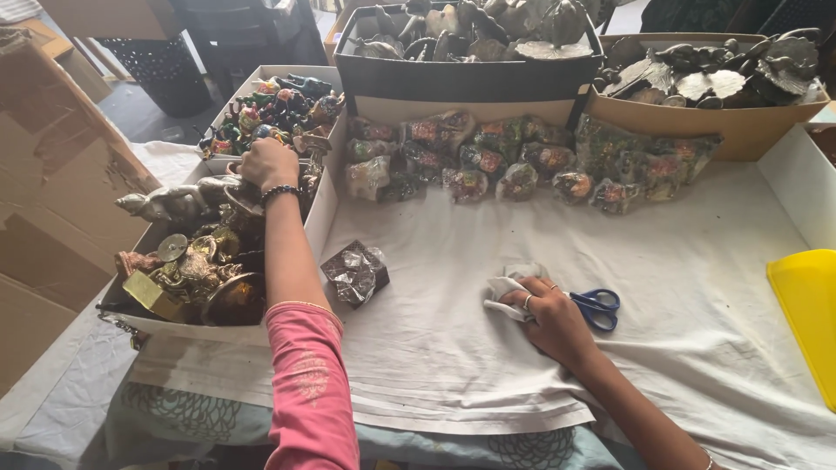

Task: The person unwraps a small decorative figurine from a plastic bag using scissors, then wraps it in a new plastic bag and seals it with tape. They then pick up a second figurine and wipe it with a white cloth.

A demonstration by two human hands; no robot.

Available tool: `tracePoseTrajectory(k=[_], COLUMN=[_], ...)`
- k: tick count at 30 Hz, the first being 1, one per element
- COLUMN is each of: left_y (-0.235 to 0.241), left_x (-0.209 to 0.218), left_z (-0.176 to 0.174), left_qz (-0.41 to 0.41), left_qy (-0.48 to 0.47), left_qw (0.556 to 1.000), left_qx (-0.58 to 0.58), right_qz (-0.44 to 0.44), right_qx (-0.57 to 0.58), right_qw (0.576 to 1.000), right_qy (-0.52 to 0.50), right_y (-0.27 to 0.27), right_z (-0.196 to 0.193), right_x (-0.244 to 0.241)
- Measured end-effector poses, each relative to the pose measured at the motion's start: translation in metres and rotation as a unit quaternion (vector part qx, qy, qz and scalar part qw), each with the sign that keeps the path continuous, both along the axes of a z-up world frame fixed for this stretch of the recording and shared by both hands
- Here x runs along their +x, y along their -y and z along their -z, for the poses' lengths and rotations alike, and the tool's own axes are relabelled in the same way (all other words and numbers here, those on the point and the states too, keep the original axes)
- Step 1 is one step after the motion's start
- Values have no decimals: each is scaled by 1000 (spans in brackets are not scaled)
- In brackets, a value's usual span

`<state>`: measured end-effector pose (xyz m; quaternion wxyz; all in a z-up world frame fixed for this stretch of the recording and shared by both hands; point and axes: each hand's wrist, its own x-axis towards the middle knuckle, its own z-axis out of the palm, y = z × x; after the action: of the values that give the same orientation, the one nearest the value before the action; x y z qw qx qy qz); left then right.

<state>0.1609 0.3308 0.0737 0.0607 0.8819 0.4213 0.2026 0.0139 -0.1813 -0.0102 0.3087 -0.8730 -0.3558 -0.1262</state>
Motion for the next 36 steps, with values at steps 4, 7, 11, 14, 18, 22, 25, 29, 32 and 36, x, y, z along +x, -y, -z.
tracePoseTrajectory(k=[4, 7, 11, 14, 18, 22, 25, 29, 32, 36], left_y=[-15, -21, -18, -14, -2, -3, 1, -8, -13, -22], left_x=[16, 15, 7, 4, -7, 3, 1, 0, 3, 18], left_z=[21, 25, 19, 18, 5, 8, -6, -8, 1, 21], left_qz=[8, 7, 41, 51, 47, 117, 211, 105, 45, 25], left_qy=[59, 79, 210, 252, 258, 384, 376, 326, 232, 178], left_qw=[998, 995, 971, 962, 963, 907, 878, 931, 969, 980], left_qx=[34, 65, 106, 87, 66, 129, 207, 128, 66, 81], right_qz=[-1, 0, 3, 5, 5, 5, 4, 2, 10, 3], right_qx=[6, 3, -1, -4, -6, -11, -10, -8, -11, -1], right_qw=[1000, 1000, 1000, 1000, 1000, 1000, 1000, 1000, 1000, 1000], right_qy=[13, 2, 6, 2, 8, 3, 17, 14, 7, 11], right_y=[1, 0, 0, 0, 0, 0, 1, 0, -1, -1], right_z=[-1, -1, -2, -2, 2, 0, 3, 3, 2, -2], right_x=[1, 0, 1, 1, 3, 0, 3, 3, 1, 0])
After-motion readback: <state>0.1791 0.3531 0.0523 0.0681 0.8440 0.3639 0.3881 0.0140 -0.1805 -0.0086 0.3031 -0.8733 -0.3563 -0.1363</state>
